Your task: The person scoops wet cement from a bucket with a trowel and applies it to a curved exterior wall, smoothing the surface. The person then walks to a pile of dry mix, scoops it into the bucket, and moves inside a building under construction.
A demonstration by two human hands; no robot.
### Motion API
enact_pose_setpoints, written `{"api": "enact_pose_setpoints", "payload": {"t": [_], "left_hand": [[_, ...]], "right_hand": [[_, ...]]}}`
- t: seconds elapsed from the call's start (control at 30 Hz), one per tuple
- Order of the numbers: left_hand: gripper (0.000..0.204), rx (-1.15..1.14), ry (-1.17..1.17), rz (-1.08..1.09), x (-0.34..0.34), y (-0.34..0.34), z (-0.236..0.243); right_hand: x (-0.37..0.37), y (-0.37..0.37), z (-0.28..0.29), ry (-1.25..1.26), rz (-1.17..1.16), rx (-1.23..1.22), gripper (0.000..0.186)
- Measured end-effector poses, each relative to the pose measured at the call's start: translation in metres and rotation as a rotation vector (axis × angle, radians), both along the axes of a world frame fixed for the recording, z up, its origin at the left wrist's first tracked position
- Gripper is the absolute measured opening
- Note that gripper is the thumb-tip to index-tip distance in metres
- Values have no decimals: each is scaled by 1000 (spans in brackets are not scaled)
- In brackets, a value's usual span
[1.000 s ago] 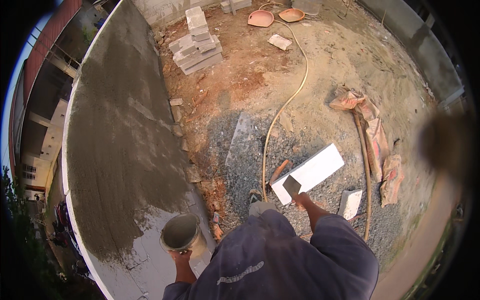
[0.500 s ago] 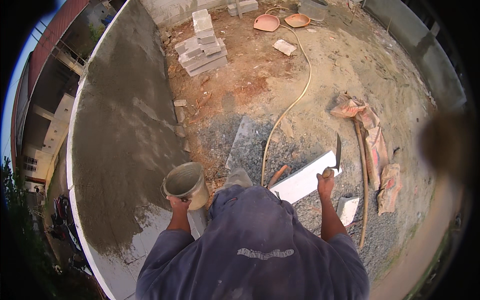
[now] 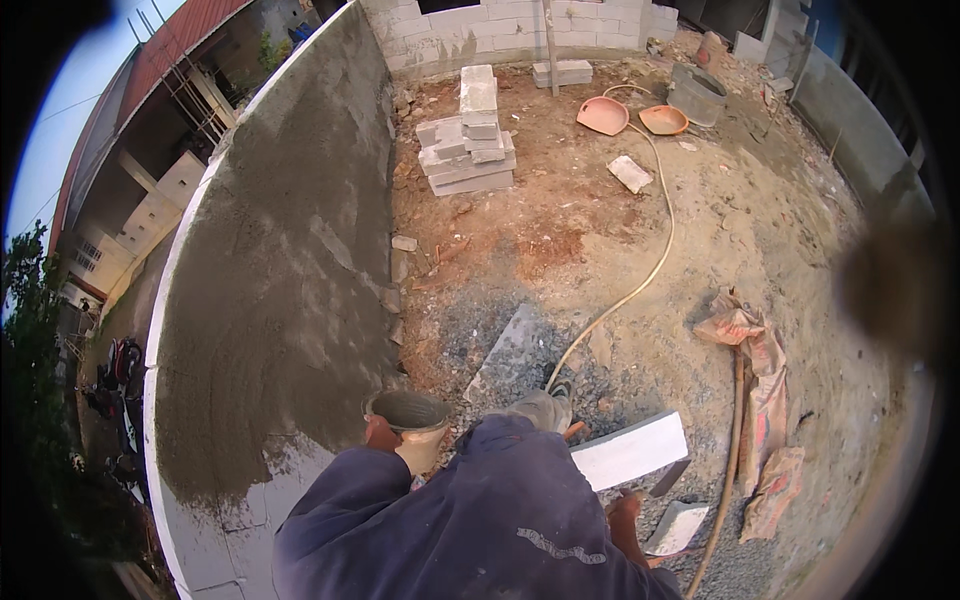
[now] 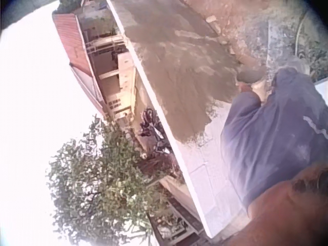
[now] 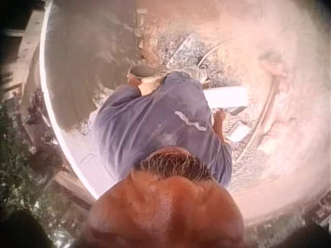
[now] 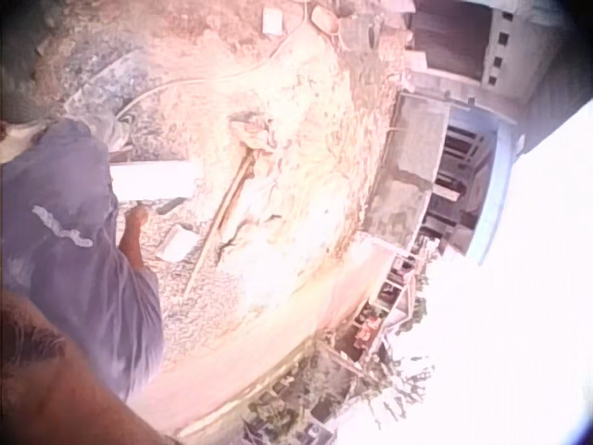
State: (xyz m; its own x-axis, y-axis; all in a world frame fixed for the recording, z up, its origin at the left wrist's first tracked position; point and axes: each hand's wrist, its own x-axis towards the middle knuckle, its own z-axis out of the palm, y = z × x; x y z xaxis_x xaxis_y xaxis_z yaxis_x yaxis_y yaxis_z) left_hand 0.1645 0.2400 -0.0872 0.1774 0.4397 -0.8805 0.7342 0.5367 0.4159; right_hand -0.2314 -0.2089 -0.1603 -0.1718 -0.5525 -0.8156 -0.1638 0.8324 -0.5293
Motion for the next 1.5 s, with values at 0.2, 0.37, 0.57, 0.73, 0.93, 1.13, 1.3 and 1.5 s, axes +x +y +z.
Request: {"api": "enact_pose_setpoints", "payload": {"t": [0.2, 0.37, 0.57, 0.73, 0.93, 1.13, 1.3, 1.5], "left_hand": [[77, 93, -26, -254, 54, -11, -40], [80, 86, -65, 69, 110, -104, 33], [77, -66, -134, 90, 188, -171, 40], [78, -216, -203, -5, 194, -223, 23], [79, -315, -186, 32, 137, -234, -11], [84, -217, 25, 160, 90, -240, -27], [81, -146, 86, 280, 62, -213, -23], [78, -132, 36, 316, 83, -246, -22]], "right_hand": [[132, -153, -8, -240, 148, 83, 35], [304, -264, 55, -371, 426, -179, 20], [417, -292, 167, -355, 672, -604, 18], [379, -326, 177, -143, 770, -864, 27], [281, -400, 155, 20, 567, -825, 32], [205, -478, 104, 31, 278, -612, 32], [256, -440, 105, -92, 360, -389, 34], [280, -441, 81, 97, 388, -311, 28]]}}
